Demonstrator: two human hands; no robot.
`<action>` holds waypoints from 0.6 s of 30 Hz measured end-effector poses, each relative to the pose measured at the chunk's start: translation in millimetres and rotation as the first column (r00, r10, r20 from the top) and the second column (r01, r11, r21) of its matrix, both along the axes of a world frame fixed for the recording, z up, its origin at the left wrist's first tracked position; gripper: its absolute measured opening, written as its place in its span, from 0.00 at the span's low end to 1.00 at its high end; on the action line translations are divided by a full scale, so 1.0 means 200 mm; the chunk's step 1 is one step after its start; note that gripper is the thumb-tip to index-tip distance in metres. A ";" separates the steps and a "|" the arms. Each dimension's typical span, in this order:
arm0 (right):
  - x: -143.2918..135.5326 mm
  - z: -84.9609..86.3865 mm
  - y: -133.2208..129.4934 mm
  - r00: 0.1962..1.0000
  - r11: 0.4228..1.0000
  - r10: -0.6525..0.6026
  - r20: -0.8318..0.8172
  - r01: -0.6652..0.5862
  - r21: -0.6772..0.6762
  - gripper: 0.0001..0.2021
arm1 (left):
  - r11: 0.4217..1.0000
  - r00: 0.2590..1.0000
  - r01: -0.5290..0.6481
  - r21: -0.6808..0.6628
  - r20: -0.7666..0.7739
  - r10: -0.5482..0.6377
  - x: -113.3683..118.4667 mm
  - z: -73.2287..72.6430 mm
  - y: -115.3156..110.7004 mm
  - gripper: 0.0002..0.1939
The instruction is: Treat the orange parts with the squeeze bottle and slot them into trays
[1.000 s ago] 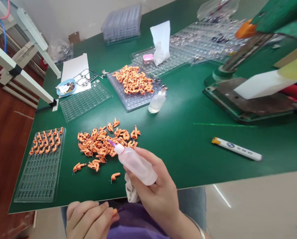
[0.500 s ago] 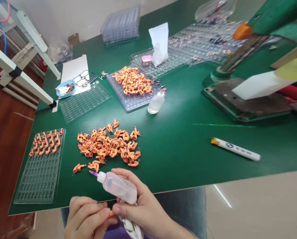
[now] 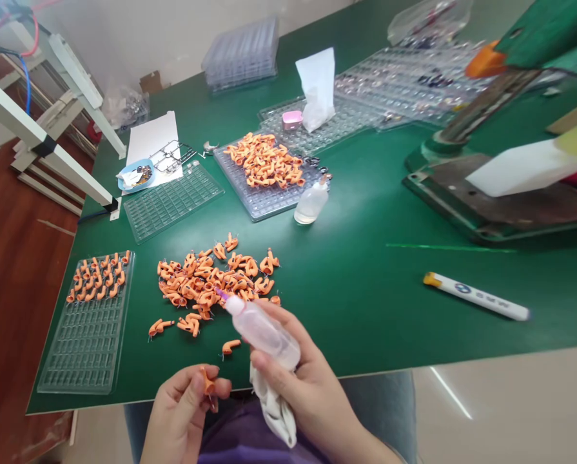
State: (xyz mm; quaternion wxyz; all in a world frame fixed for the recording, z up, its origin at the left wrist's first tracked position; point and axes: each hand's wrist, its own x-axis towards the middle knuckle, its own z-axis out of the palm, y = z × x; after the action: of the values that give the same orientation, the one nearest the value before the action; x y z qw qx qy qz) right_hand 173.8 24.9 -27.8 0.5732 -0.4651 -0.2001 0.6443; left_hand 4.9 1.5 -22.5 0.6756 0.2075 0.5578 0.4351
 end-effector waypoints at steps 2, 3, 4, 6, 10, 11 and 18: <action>0.01 0.00 0.01 0.999 0.999 -0.052 -0.004 0.052 0.006 0.24 | 0.998 0.996 -0.018 -0.053 0.090 0.023 0.01 0.00 0.00 0.21; 0.01 0.00 0.01 0.998 0.998 -0.059 -0.014 0.059 0.018 0.24 | 0.997 0.992 -0.020 -0.069 0.125 0.029 0.01 0.00 0.00 0.20; 0.01 -0.01 0.01 0.998 0.997 -0.062 -0.025 0.063 0.034 0.25 | 0.997 0.988 -0.020 -0.081 0.154 0.032 0.02 0.01 0.00 0.20; -0.01 -0.01 0.00 0.996 0.994 -0.082 -0.037 0.085 0.062 0.25 | 0.995 0.979 -0.007 -0.097 0.203 0.027 0.02 0.02 0.01 0.19; -0.09 -0.01 -0.03 0.991 0.976 -0.123 0.062 0.109 0.190 0.21 | 0.994 0.934 0.064 -0.085 0.357 -0.030 0.06 0.04 0.00 0.18; -0.12 -0.01 -0.04 0.983 0.965 -0.137 0.123 0.104 0.242 0.20 | 0.995 0.918 0.074 -0.064 0.394 -0.043 0.07 0.05 -0.01 0.18; -0.14 -0.13 -0.12 0.774 0.882 -0.392 0.497 0.163 0.443 0.23 | 0.968 0.880 0.170 0.186 0.413 -0.233 0.08 0.05 -0.04 0.24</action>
State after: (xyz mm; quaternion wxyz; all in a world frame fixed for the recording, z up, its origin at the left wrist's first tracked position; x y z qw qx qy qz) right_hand 145.9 1.0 -53.8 0.6542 -0.5433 -0.4099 0.3300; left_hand 19.9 -7.5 -12.7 0.8070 0.2113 0.3368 0.4366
